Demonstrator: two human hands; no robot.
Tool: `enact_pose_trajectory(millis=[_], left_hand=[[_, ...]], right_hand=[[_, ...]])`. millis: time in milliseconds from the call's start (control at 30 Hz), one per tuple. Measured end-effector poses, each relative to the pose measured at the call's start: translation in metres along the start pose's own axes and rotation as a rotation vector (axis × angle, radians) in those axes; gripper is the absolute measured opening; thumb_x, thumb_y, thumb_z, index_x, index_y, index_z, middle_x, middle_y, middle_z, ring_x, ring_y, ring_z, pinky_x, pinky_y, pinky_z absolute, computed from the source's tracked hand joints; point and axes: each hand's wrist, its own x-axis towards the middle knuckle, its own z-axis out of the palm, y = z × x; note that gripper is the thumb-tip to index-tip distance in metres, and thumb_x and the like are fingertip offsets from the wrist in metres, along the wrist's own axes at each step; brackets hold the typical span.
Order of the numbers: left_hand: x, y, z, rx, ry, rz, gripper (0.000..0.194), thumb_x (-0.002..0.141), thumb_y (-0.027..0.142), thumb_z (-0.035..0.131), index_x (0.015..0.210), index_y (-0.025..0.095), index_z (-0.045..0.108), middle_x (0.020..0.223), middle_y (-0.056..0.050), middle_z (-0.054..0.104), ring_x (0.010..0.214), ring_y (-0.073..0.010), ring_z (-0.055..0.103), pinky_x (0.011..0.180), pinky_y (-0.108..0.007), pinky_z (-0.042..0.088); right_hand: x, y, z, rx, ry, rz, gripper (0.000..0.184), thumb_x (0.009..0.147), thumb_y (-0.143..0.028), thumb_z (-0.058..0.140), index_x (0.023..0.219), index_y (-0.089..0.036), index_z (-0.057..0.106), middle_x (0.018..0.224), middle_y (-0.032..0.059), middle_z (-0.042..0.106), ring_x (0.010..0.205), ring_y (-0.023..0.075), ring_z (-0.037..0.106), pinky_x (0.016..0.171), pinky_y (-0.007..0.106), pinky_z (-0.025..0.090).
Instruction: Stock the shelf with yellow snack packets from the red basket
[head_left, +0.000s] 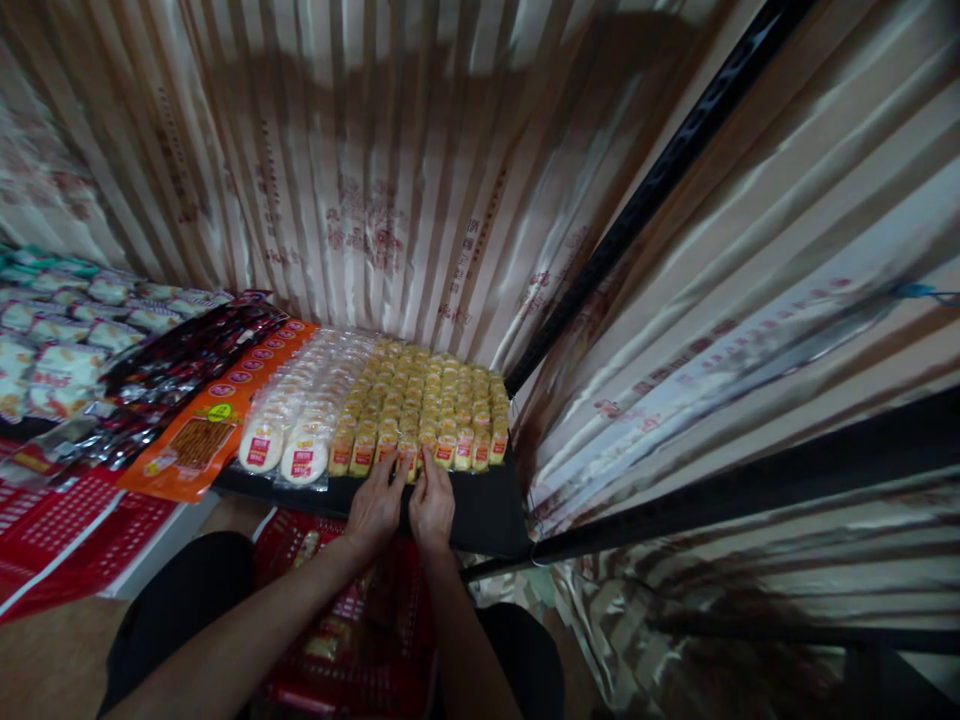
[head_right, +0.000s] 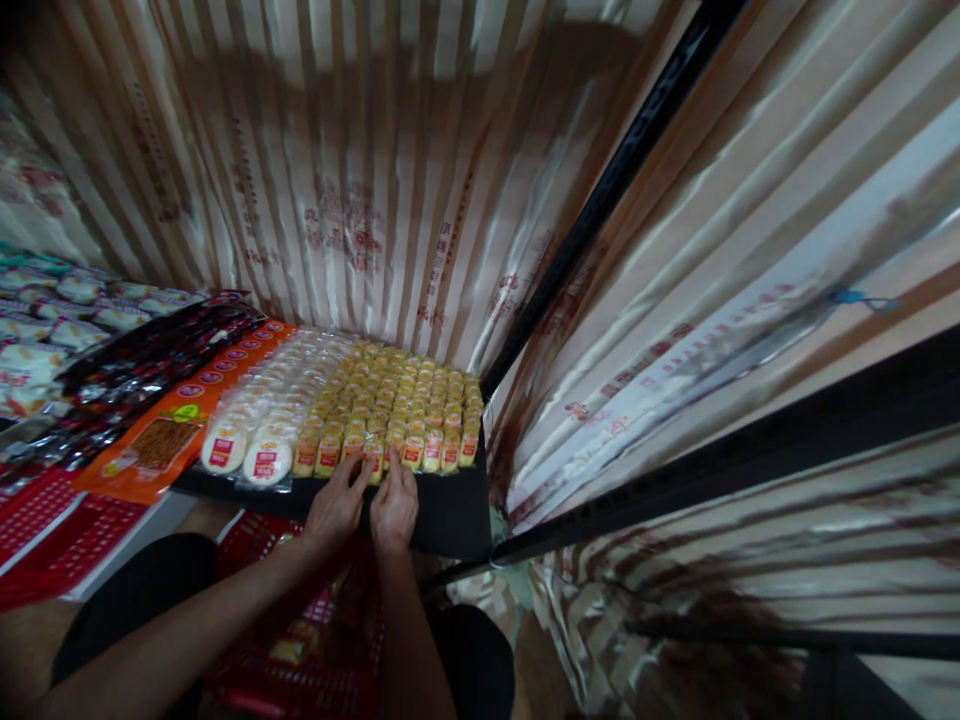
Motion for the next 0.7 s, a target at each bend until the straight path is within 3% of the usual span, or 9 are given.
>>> enact_pose_trajectory(millis=[400, 700], left_hand=[[-0.006, 0.007, 0.02, 0.022, 0.12, 0.015, 0.041, 0.09, 0.016, 0.042, 0.13, 0.012, 0.046, 0.136, -0.019, 0.047, 0.127, -0.0286, 0.043, 0.099, -0.044, 0.044], [-0.009, 0.005, 0.034, 0.071, 0.18, -0.014, 0.039, 0.091, 0.016, 0.041, 0.129, 0.011, 0.048, 0.135, -0.021, 0.046, 0.126, -0.0305, 0.044, 0.098, -0.046, 0.044]], right_hand=[[0.0, -0.003, 0.003, -0.052, 0.016, 0.071, 0.051, 0.083, -0.015, 0.033, 0.13, -0.02, 0.051, 0.091, 0.0084, 0.058, 0.087, 0.0182, 0.055, 0.083, 0.031, 0.047], [-0.002, 0.001, 0.007, -0.07, 0.009, 0.061, 0.051, 0.083, -0.015, 0.032, 0.129, -0.016, 0.052, 0.096, 0.0109, 0.056, 0.089, 0.0191, 0.054, 0.084, 0.032, 0.047]])
